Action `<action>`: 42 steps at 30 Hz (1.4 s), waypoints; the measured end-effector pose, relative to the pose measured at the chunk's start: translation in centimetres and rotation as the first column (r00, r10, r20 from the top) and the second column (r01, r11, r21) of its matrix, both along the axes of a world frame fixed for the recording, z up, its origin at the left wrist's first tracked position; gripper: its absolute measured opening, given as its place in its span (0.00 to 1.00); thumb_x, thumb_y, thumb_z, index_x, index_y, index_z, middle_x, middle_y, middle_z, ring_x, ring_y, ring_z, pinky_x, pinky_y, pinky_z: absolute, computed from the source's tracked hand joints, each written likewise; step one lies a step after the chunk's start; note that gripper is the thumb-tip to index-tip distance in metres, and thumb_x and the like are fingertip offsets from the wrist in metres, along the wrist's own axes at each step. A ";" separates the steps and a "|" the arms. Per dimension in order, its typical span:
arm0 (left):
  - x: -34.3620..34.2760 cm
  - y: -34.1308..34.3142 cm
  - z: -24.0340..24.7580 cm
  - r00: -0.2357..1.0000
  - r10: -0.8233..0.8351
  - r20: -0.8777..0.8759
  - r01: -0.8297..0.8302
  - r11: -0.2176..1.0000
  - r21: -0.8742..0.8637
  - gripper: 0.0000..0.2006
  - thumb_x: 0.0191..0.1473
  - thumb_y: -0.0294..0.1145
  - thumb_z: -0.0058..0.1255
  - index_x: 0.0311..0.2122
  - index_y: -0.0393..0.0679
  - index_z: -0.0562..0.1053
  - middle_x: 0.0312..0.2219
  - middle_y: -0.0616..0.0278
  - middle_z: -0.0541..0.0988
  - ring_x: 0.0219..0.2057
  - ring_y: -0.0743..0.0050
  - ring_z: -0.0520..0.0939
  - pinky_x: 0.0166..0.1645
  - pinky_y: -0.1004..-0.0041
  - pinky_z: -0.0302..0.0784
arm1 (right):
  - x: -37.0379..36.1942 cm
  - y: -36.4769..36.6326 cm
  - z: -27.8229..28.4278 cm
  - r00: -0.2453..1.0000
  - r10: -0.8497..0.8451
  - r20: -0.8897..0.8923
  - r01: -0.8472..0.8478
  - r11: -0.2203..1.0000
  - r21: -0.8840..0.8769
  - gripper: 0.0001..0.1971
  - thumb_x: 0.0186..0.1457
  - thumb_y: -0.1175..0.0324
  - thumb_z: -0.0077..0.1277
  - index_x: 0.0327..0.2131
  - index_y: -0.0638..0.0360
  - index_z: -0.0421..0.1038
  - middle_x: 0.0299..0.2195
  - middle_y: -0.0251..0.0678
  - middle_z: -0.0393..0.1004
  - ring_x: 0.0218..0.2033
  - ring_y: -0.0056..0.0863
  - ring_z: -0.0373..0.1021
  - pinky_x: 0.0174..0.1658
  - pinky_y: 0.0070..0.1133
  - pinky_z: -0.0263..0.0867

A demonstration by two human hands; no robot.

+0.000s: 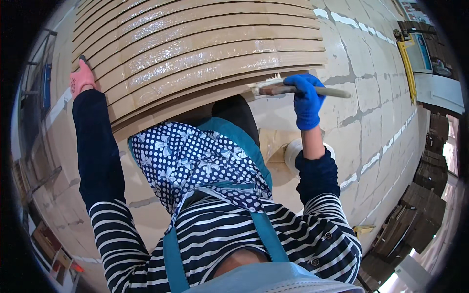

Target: Applying a liquid finish or varnish to curved wooden slats using a large brush.

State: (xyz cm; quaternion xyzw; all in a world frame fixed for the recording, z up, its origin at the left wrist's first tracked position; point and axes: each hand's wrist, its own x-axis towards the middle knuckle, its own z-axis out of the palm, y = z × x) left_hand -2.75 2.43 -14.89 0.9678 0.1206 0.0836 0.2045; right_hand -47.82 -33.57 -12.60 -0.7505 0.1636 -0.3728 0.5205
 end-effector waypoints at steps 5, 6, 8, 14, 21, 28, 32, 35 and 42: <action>-0.2 -0.4 -0.1 0.999 0.035 -0.020 -0.036 0.999 -0.022 0.38 0.45 0.63 0.36 0.43 0.30 0.68 0.43 0.42 0.70 0.48 0.50 0.68 0.52 0.65 0.60 | 3.8 0.0 3.8 0.949 -0.107 0.297 0.031 0.968 0.250 0.11 0.43 0.72 0.47 0.32 0.66 0.71 0.25 0.37 0.73 0.25 0.25 0.68 0.32 0.20 0.64; -0.5 -0.8 0.1 0.999 0.037 -0.034 -0.038 0.999 -0.020 0.38 0.45 0.63 0.36 0.44 0.31 0.67 0.44 0.42 0.69 0.48 0.51 0.68 0.52 0.65 0.60 | 3.9 -0.8 3.4 0.947 -0.111 0.302 0.036 0.969 0.245 0.11 0.43 0.72 0.47 0.32 0.66 0.71 0.25 0.37 0.73 0.25 0.25 0.68 0.32 0.20 0.64; -0.6 -0.9 0.0 0.998 0.040 -0.040 -0.041 0.999 -0.026 0.39 0.45 0.63 0.36 0.45 0.31 0.67 0.44 0.43 0.69 0.48 0.51 0.68 0.52 0.65 0.59 | 3.7 -2.9 1.9 0.988 -0.016 -0.151 0.079 0.904 0.421 0.15 0.43 0.74 0.46 0.38 0.64 0.68 0.28 0.38 0.73 0.24 0.25 0.67 0.31 0.19 0.64; -0.7 -0.1 -0.6 0.992 0.048 0.113 -0.055 0.997 0.059 0.37 0.46 0.64 0.32 0.43 0.36 0.68 0.42 0.46 0.71 0.46 0.51 0.70 0.48 0.60 0.63 | 4.8 -5.7 3.3 0.912 0.031 -0.409 -0.277 0.782 -0.558 0.19 0.42 0.79 0.44 0.43 0.60 0.66 0.31 0.37 0.73 0.24 0.26 0.69 0.30 0.20 0.65; -1.5 -2.1 0.7 0.999 0.043 -0.019 -0.042 0.998 0.043 0.38 0.46 0.64 0.34 0.47 0.34 0.65 0.45 0.45 0.68 0.48 0.51 0.68 0.51 0.62 0.61 | 25.5 -13.3 7.8 0.970 0.244 0.017 -0.244 0.967 0.067 0.11 0.43 0.63 0.53 0.22 0.62 0.69 0.20 0.33 0.70 0.19 0.21 0.65 0.22 0.20 0.61; -1.3 -0.5 0.3 0.998 0.064 -0.028 -0.062 0.997 0.051 0.37 0.46 0.64 0.34 0.43 0.34 0.68 0.41 0.45 0.72 0.45 0.51 0.71 0.48 0.61 0.64 | 27.4 -11.9 4.7 0.987 0.121 -0.108 -0.119 0.992 0.030 0.08 0.43 0.67 0.55 0.23 0.62 0.69 0.18 0.31 0.69 0.20 0.16 0.63 0.24 0.15 0.61; -0.8 -0.2 0.4 0.999 0.032 0.010 -0.033 0.998 0.050 0.37 0.46 0.63 0.35 0.44 0.32 0.67 0.41 0.43 0.71 0.45 0.49 0.71 0.48 0.61 0.64 | 15.8 -9.3 1.6 0.845 0.524 -0.108 -0.514 0.851 0.106 0.10 0.45 0.78 0.48 0.35 0.64 0.69 0.29 0.37 0.73 0.30 0.26 0.71 0.37 0.21 0.66; -1.4 -0.9 0.9 0.999 0.025 0.020 -0.026 0.999 0.031 0.38 0.46 0.62 0.35 0.43 0.30 0.68 0.42 0.41 0.70 0.44 0.48 0.71 0.48 0.62 0.64 | 7.4 -2.5 0.9 0.957 0.233 -0.173 -0.214 0.969 0.120 0.04 0.45 0.73 0.50 0.22 0.62 0.71 0.21 0.33 0.72 0.23 0.20 0.68 0.28 0.17 0.64; 4.3 8.9 -3.8 0.880 -0.471 -0.051 0.472 0.860 0.196 0.34 0.48 0.58 0.35 0.52 0.41 0.59 0.43 0.41 0.69 0.43 0.47 0.72 0.49 0.60 0.63 | -2.2 0.4 0.2 0.986 0.042 -0.160 -0.016 0.987 0.160 0.06 0.46 0.70 0.51 0.27 0.62 0.73 0.23 0.35 0.72 0.26 0.19 0.68 0.31 0.17 0.63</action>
